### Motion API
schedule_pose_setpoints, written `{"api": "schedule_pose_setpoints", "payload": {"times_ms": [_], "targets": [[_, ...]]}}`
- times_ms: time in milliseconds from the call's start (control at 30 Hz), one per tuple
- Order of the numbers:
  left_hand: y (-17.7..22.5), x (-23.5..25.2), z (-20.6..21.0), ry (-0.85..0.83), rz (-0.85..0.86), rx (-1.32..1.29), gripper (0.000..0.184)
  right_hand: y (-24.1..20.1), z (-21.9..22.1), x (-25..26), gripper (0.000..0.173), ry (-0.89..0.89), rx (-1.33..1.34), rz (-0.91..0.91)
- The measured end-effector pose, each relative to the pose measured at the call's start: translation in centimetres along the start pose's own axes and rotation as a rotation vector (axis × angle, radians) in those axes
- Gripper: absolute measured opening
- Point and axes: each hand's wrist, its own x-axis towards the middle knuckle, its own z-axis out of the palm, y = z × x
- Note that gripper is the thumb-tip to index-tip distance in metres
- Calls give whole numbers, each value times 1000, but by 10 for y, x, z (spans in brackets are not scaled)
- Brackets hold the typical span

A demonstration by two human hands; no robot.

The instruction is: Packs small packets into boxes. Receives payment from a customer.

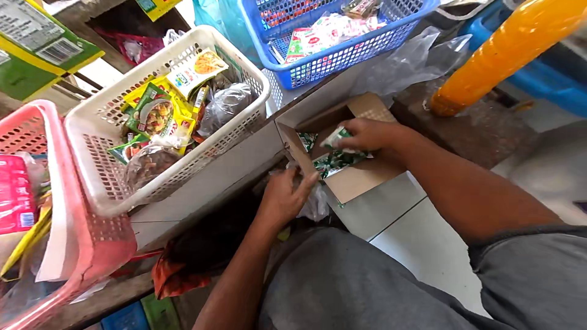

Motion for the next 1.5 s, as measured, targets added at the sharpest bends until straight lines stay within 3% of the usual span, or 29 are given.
{"api": "schedule_pose_setpoints", "payload": {"times_ms": [100, 200, 267, 333, 400, 567, 667, 800, 933, 967, 1067, 1100, 1200, 1267, 1333, 1433, 1467, 1500], "targets": [[-8, -27, -5, -130, 72, -5, 50, -10, -6, -41, 33, 177, 508, -38], [4, -45, 1, -229, 129, 12, 44, -23, 3, -99, 29, 6, 792, -312], [18, -49, 8, -307, 181, -7, 52, -24, 29, -137, 36, -168, 849, -342], [29, -47, 17, -386, 236, -52, 58, -13, 69, -161, 40, -280, 918, -244], [35, -42, 28, -429, 276, -175, 63, 0, 109, -180, 41, -259, 1068, -79], [52, -41, 55, -571, 404, -472, 59, -10, 163, -215, 28, 265, 1459, 342], [59, -46, 70, -584, 496, -382, 54, -21, 171, -235, 29, 484, 1374, 399], [87, -57, 66, -612, 510, -155, 52, -22, 174, -254, 40, 587, 1061, 442], [107, -58, 72, -675, 658, -107, 53, -30, 164, -265, 24, 605, 1267, 509], [109, -54, 74, -673, 668, -131, 55, -30, 161, -268, 27, 608, 1201, 498], [115, -40, 77, -575, 648, -225, 55, -17, 155, -277, 60, 607, 705, 506], [117, -36, 78, -552, 649, -242, 54, -13, 152, -279, 59, 630, 659, 533], [118, -25, 89, -611, 673, -217, 57, -11, 135, -278, 33, 754, 1019, 596], [116, -22, 100, -700, 650, -144, 60, -10, 130, -277, 40, 870, 1332, 523], [114, -20, 106, -746, 605, -100, 61, -10, 130, -273, 50, 984, 1381, 475], [117, -21, 95, -777, 553, -19, 63, -3, 125, -274, 71, 904, 1096, 492], [121, -23, 85, -778, 548, 58, 62, 0, 121, -275, 71, 836, 885, 508], [125, -26, 72, -741, 563, 130, 56, 5, 119, -275, 59, 815, 634, 507]]}}
